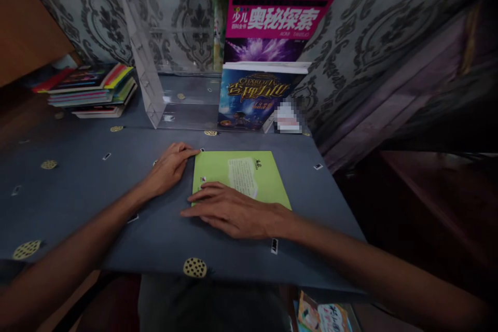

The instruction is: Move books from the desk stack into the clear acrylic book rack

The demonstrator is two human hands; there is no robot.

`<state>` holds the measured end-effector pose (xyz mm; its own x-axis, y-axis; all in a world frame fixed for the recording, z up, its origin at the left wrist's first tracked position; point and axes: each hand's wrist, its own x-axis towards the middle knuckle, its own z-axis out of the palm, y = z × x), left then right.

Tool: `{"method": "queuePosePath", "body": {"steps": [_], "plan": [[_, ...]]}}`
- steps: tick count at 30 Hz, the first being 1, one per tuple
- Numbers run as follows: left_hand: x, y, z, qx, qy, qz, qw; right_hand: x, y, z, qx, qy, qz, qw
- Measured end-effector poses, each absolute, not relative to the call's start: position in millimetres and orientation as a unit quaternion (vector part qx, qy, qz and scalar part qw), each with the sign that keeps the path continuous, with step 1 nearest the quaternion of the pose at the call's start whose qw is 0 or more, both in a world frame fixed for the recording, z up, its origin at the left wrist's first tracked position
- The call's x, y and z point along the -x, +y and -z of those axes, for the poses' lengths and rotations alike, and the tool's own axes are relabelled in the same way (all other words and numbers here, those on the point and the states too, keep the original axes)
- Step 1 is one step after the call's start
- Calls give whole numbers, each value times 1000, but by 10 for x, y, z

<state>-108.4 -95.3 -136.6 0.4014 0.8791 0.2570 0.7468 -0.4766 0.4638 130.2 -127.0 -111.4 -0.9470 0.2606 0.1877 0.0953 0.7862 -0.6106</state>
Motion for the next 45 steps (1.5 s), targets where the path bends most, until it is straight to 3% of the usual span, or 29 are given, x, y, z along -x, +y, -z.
{"method": "queuePosePath", "body": {"steps": [5,17,25,34,39,45], "plan": [[1102,-933,1395,-821,495,-246,143,-1251,-1023,1167,91,-914,-371,133],[1078,-961,1369,-832,482,-244,125,-1216,-617,1380,176,-943,-223,174],[1062,-984,1404,-844,478,-231,74,-1857,-596,1430,324,-910,-188,181],[766,-1059,1196,-874,453,-175,0,-2525,-557,1450,394,-799,-323,320],[67,-1327,1096,-957,260,-113,54,-2476,-560,1425,392,-770,-353,360],[-464,-1285,1158,-967,236,-75,64,-2455,-587,1401,386,-757,-365,380]]}}
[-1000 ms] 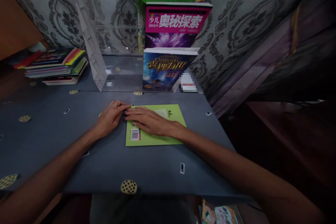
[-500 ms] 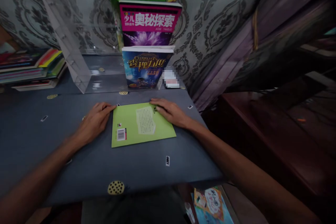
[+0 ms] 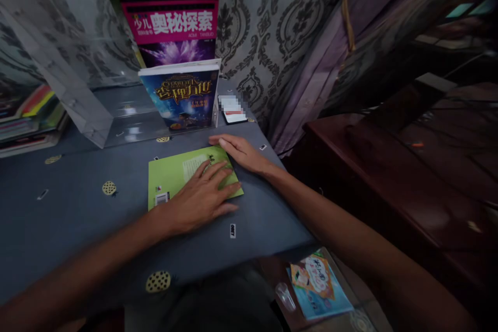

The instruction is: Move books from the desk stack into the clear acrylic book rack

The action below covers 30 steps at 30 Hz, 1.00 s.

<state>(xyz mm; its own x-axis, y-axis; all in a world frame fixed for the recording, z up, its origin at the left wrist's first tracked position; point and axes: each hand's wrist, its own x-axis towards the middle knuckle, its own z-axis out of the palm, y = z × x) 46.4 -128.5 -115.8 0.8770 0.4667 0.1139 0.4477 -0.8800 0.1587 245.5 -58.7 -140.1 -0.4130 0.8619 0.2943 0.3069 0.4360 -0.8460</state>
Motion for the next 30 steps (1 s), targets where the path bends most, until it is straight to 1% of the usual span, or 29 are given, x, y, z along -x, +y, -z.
{"method": "queuePosePath", "body": {"steps": [6,9,15,22,25,30], "plan": [[-469,-834,1195,-941,326,-88,21,-2458,-575,1398,376,-775,-344,374],[-368,-764,1210,-932,353,-77,3,-2456,-580,1400,378,-781,-329,373],[-163,-1080,1137,-936,347,-45,-38,-2460,-626,1373,388,-810,-282,337],[-151,-1345,994,-936,336,58,-81,-2427,-645,1380,386,-837,-233,310],[-201,-1428,1071,-941,308,83,-112,-2421,-661,1371,389,-839,-229,304],[-273,-1609,1264,-931,309,76,-180,-2409,-668,1357,392,-837,-230,304]]}}
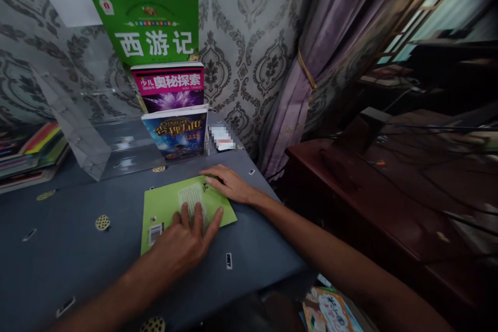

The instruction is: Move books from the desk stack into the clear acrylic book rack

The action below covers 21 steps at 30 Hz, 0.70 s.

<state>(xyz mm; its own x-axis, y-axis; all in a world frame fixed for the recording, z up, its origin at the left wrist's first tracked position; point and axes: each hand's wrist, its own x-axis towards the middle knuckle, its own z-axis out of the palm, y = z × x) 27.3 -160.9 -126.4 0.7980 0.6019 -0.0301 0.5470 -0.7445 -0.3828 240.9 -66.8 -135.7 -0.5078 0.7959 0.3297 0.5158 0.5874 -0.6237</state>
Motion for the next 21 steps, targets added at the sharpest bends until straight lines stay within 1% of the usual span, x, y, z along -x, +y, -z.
{"method": "queuePosePath", "body": {"steps": [4,8,11,15,17,21], "plan": [[-242,-1592,1195,936,-286,-74,193,-2408,-665,1325,388,-833,-236,317],[-150,-1469,967,946,-278,-66,151,-2420,-676,1259,397,-806,-275,341],[-64,-1382,845,942,-312,-41,116,-2424,-684,1228,409,-768,-335,361],[78,-1226,778,917,-392,48,65,-2426,-687,1231,416,-696,-437,389],[154,-1131,726,901,-421,99,36,-2427,-685,1239,409,-676,-467,398],[276,-1005,515,868,-447,211,-42,-2386,-674,1266,368,-631,-516,447]]}}
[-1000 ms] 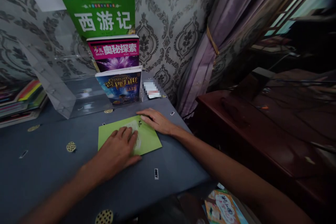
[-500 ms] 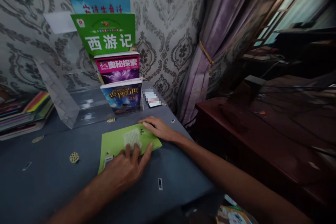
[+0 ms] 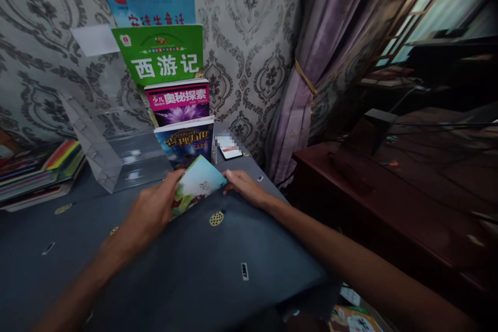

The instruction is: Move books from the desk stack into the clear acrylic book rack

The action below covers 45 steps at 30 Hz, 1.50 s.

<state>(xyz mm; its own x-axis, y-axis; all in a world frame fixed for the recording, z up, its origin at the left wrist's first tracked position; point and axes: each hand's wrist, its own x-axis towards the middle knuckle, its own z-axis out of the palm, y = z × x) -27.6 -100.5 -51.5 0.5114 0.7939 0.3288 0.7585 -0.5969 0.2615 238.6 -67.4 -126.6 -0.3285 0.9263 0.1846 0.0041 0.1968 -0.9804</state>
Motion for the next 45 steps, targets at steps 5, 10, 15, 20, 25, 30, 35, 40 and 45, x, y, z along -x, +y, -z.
{"method": "queuePosePath", "body": {"steps": [5,10,15,20,25,30,35,40,45], "plan": [[338,-1003,275,-816,452,-348,94,-2160,-723,1335,302,-527,-608,512],[325,-1023,339,-725,467,-444,243,-1924,-882,1375,266,-480,-698,461],[345,-1074,647,-551,497,-493,454,-1920,-949,1349,279,-472,-730,407],[504,-1058,985,-485,517,-458,536,-1959,-921,1365,282,-499,-745,340],[691,-959,1150,-589,539,-340,497,-1982,-914,1389,304,-538,-723,311],[756,-943,1073,-648,572,-204,460,-1975,-920,1365,349,-559,-688,303],[776,-982,1015,-697,603,-132,364,-1964,-909,1370,397,-596,-630,301],[783,-964,1143,-776,584,-219,94,-1965,-926,1338,431,-629,-579,289],[767,-877,1329,-829,496,-251,67,-1952,-954,1283,448,-663,-532,275]]}}
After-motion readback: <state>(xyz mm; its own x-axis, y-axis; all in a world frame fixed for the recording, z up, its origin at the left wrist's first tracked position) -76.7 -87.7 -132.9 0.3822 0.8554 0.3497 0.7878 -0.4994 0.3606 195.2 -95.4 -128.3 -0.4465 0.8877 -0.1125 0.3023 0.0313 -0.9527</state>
